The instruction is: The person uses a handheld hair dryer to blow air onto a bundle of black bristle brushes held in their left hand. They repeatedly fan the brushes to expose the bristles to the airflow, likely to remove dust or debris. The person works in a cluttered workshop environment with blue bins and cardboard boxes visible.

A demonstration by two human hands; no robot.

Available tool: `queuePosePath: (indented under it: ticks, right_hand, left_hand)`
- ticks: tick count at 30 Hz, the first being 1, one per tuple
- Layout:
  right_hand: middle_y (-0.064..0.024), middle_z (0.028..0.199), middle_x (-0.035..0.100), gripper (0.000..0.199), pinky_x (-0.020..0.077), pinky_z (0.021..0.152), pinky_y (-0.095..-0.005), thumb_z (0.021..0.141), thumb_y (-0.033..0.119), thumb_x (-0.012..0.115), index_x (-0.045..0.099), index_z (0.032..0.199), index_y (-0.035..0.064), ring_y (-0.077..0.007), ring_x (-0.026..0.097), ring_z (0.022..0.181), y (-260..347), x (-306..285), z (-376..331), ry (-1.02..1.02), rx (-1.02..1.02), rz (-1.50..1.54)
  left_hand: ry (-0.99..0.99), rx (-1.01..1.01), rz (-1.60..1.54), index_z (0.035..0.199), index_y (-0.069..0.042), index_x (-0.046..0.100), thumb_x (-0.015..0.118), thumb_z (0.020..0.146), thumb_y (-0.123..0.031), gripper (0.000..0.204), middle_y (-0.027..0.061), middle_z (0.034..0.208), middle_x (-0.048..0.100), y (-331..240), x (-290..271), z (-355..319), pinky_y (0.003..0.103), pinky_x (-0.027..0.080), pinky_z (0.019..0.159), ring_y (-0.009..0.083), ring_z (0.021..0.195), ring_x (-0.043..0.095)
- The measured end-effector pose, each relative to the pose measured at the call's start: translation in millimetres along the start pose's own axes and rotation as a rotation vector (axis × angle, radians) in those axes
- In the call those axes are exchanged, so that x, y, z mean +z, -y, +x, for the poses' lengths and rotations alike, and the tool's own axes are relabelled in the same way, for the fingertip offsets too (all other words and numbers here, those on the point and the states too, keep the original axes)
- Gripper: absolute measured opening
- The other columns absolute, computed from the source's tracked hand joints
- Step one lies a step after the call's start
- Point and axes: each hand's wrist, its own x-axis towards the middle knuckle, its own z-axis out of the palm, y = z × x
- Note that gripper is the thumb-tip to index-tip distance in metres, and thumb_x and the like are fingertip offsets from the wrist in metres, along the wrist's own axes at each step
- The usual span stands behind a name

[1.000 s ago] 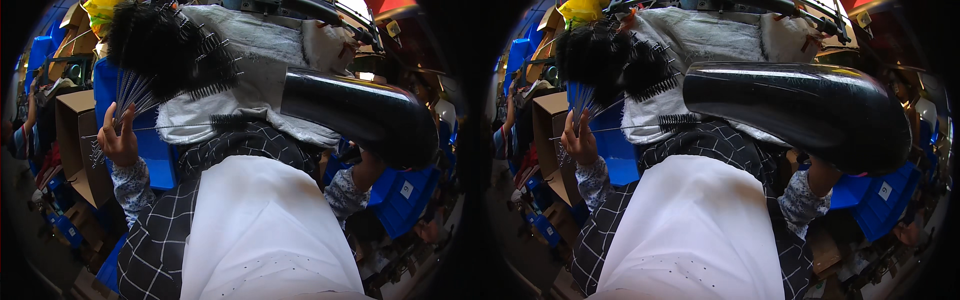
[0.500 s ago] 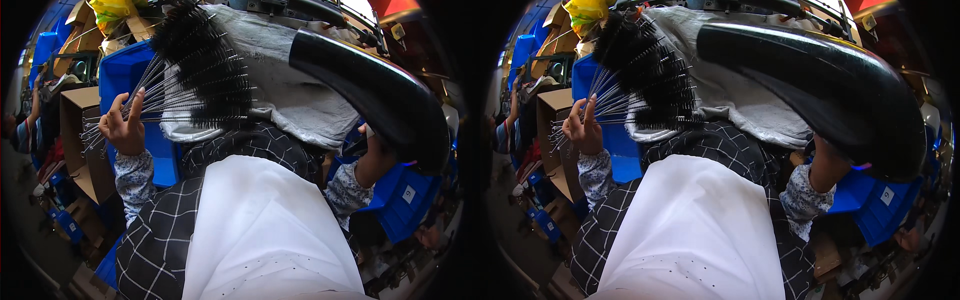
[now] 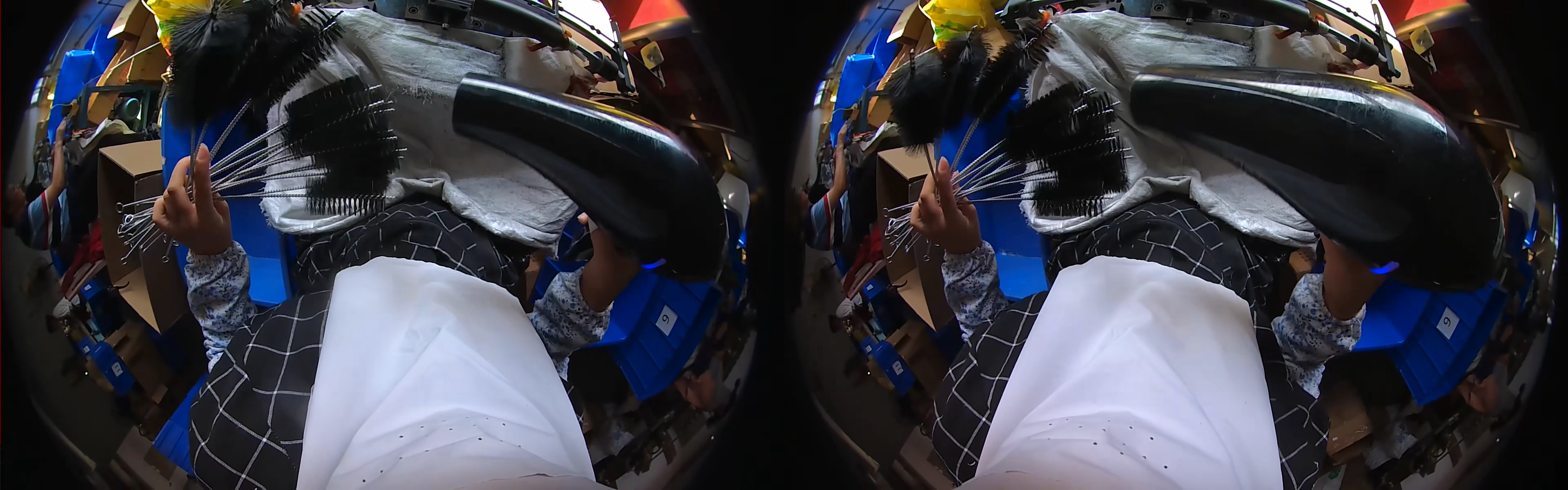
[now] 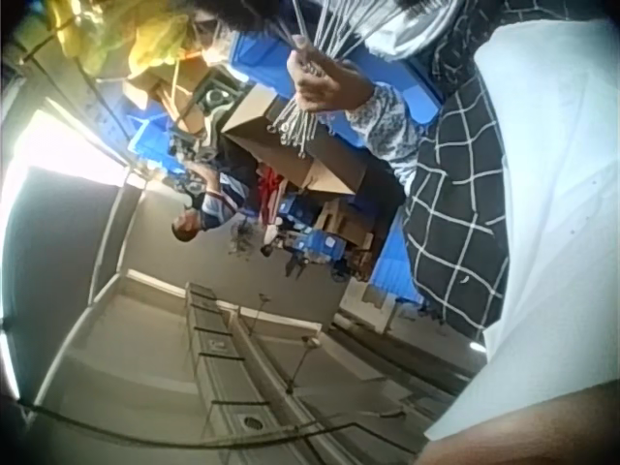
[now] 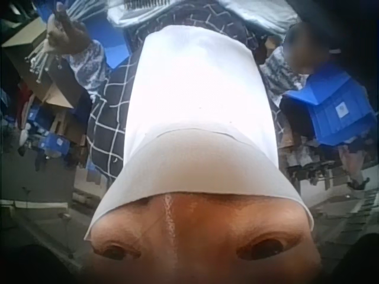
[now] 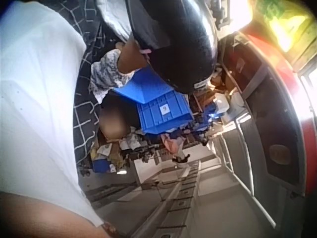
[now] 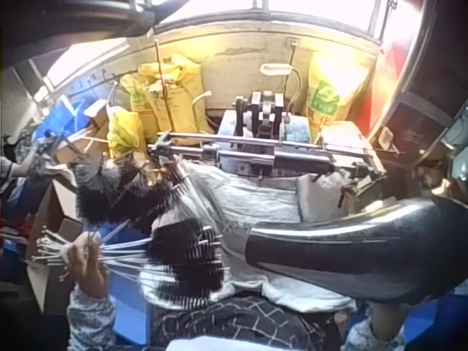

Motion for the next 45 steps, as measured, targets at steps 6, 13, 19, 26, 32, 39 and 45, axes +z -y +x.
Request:
queuePosePath:
  ticks: [6,13,19,26,32,39,45]
  right_hand:
    - [-0.0092,0.08,0.058,0.026,0.0455,0.061,-0.0262,0.065,-0.006,0.06,0.053,0.09,-0.0049,-0.0148,0.056,0.069,17,3,10,-0.08,0.191,0.491]
    - [-0.011,0.08,0.058,0.028,0.045,0.061,-0.0244,0.065,-0.009,0.058,0.051,0.092,-0.0064,-0.0158,0.056,0.067,12,6,5,-0.087,0.291,0.675]
    - [-0.011,0.079,0.058,0.031,0.0453,0.061,-0.0246,0.066,-0.007,0.059,0.05,0.095,-0.0057,-0.015,0.056,0.066,2,12,4,-0.058,0.111,0.36]
    - [-0.0133,0.085,0.057,0.037,0.0465,0.065,-0.0269,0.064,-0.003,0.064,0.05,0.098,-0.0048,-0.0165,0.057,0.069,3,2,7,-0.047,-0.203,-0.019]
    - [-0.0147,0.091,0.057,0.042,0.0459,0.072,-0.0285,0.061,0.002,0.07,0.052,0.098,-0.0043,-0.0181,0.058,0.076,-17,12,-4,-0.132,-0.11,0.036]
    - [-0.0116,0.079,0.057,0.031,0.0441,0.064,-0.0261,0.065,-0.002,0.063,0.052,0.094,-0.0053,-0.0161,0.055,0.066,-7,9,8,-0.178,-0.27,-0.136]
    - [-0.0123,0.095,0.056,0.043,0.0452,0.073,-0.0281,0.064,-0.002,0.065,0.047,0.103,-0.0032,-0.0193,0.056,0.081,20,6,21,0.043,0.425,1.027]
  left_hand:
    - [0.339,-0.004,-0.201,0.12,-0.025,0.043,0.052,0.077,-0.005,0.048,0.003,0.089,0.053,-7,-4,0,0.031,0.038,0.067,0.016,0.074,0.053]
    - [0.415,-0.018,-0.442,0.105,-0.028,0.047,0.053,0.066,0.007,0.053,0.0089,0.097,0.045,-4,11,-27,0.033,0.041,0.063,0.0246,0.074,0.051]
    - [0.368,0.051,-0.211,0.11,-0.04,0.049,0.051,0.065,0.008,0.065,0.0048,0.101,0.046,-11,3,-25,0.031,0.039,0.068,0.0173,0.078,0.051]
    - [0.05,0.038,0.025,0.104,-0.04,0.054,0.057,0.074,-0.007,0.045,0.003,0.106,0.049,-2,14,-31,0.027,0.037,0.068,0.0118,0.079,0.05]
    - [-0.146,-0.003,0.037,0.106,-0.027,0.055,0.06,0.073,-0.006,0.04,0.0012,0.096,0.052,12,27,-21,0.024,0.037,0.063,0.0117,0.071,0.049]
    - [0.218,-0.013,-0.31,0.115,-0.02,0.048,0.053,0.077,-0.003,0.042,0.005,0.09,0.057,4,21,-15,0.029,0.041,0.062,0.0167,0.068,0.055]
    - [0.529,-0.654,-1.401,0.125,-0.008,0.033,0.049,0.082,-0.009,0.046,0.0034,0.083,0.052,-2,15,-28,0.02,0.037,0.05,0.009,0.063,0.045]
